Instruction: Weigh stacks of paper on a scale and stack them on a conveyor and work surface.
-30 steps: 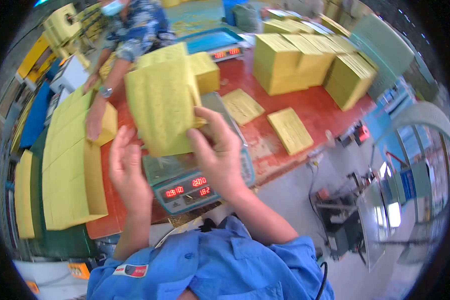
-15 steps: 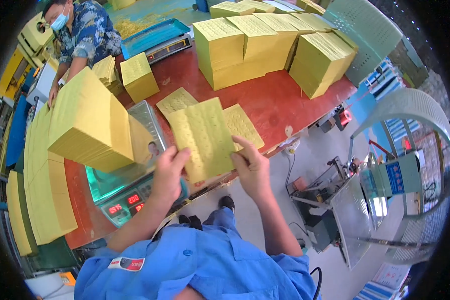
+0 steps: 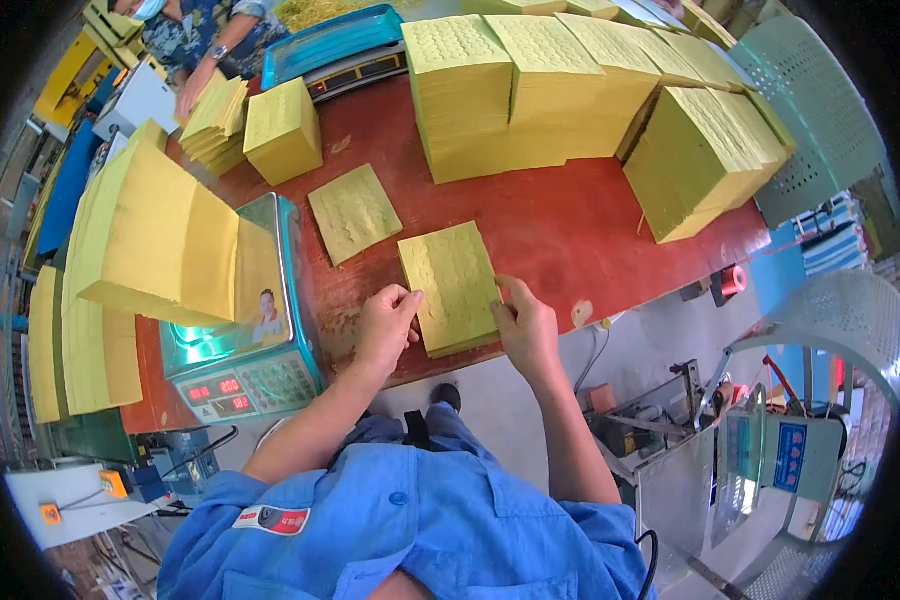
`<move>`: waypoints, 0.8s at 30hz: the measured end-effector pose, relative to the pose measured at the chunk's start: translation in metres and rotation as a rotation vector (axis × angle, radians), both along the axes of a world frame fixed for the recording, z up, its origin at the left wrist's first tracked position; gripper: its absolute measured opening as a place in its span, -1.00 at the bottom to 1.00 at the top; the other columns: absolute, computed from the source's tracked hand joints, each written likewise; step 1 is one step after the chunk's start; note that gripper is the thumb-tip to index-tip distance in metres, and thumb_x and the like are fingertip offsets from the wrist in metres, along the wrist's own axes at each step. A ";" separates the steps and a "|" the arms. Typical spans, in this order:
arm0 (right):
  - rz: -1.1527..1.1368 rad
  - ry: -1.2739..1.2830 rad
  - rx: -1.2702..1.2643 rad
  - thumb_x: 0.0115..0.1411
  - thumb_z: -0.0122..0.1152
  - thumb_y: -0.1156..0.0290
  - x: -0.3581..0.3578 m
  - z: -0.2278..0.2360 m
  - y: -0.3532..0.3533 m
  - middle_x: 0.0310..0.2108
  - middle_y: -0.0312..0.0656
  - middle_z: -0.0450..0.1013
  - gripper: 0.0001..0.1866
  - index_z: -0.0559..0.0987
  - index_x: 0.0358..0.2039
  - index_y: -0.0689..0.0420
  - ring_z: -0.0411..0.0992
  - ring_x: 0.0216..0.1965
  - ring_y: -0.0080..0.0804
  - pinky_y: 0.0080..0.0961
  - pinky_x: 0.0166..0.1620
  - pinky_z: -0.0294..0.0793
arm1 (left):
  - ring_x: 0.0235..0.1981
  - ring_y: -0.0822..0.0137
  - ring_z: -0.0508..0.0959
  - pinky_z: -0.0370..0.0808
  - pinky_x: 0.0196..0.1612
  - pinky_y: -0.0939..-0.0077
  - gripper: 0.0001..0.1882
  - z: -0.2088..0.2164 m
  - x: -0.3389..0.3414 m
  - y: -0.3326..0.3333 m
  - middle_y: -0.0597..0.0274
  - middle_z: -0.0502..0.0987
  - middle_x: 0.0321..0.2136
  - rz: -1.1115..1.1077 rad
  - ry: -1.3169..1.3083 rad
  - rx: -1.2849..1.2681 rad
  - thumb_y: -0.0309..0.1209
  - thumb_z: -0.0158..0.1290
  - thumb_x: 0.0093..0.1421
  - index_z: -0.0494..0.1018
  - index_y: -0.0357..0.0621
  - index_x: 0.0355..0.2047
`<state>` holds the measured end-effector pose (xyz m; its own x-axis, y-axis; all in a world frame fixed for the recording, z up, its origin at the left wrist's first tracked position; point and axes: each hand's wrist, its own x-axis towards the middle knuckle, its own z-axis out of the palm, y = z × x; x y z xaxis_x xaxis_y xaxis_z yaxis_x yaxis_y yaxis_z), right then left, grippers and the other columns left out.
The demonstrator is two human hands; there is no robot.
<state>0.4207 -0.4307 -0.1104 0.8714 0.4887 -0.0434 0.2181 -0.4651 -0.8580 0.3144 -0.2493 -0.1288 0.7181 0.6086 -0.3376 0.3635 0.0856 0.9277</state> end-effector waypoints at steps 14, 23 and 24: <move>0.062 -0.282 0.122 0.06 0.31 0.67 -0.022 0.021 0.004 -0.44 -0.29 0.40 -0.60 0.60 -0.04 0.23 0.31 -0.47 -0.61 -0.62 -0.39 0.34 | -0.48 0.10 0.53 0.45 -0.39 0.21 -0.76 0.005 -0.036 -0.041 0.09 0.48 -0.47 0.099 -0.124 0.578 -0.50 0.18 0.16 0.45 -0.14 -0.16; 0.537 -0.109 0.379 0.03 0.35 0.70 -0.127 0.112 0.059 -0.49 -0.33 0.42 -0.62 0.61 -0.09 0.20 0.36 -0.49 -0.62 -0.63 -0.39 0.35 | -0.51 0.35 0.58 0.45 -0.47 0.50 -0.86 0.101 -0.149 -0.020 0.14 0.60 -0.42 0.241 -0.460 0.702 -0.62 0.16 0.19 0.54 -0.20 -0.24; 0.623 -0.097 0.437 0.02 0.35 0.69 -0.136 0.116 0.066 -0.50 -0.31 0.42 -0.61 0.61 -0.09 0.20 0.37 -0.49 -0.60 -0.62 -0.40 0.36 | -0.51 0.43 0.55 0.44 -0.46 0.55 -0.86 0.111 -0.162 -0.017 0.17 0.61 -0.40 0.285 -0.490 0.733 -0.62 0.16 0.21 0.54 -0.22 -0.22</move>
<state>0.2851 -0.3644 0.0060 0.4189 0.8460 0.3298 0.4128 0.1461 -0.8990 0.1524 -0.2663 -0.0181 0.4696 0.7252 0.5036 -0.0287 -0.5575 0.8297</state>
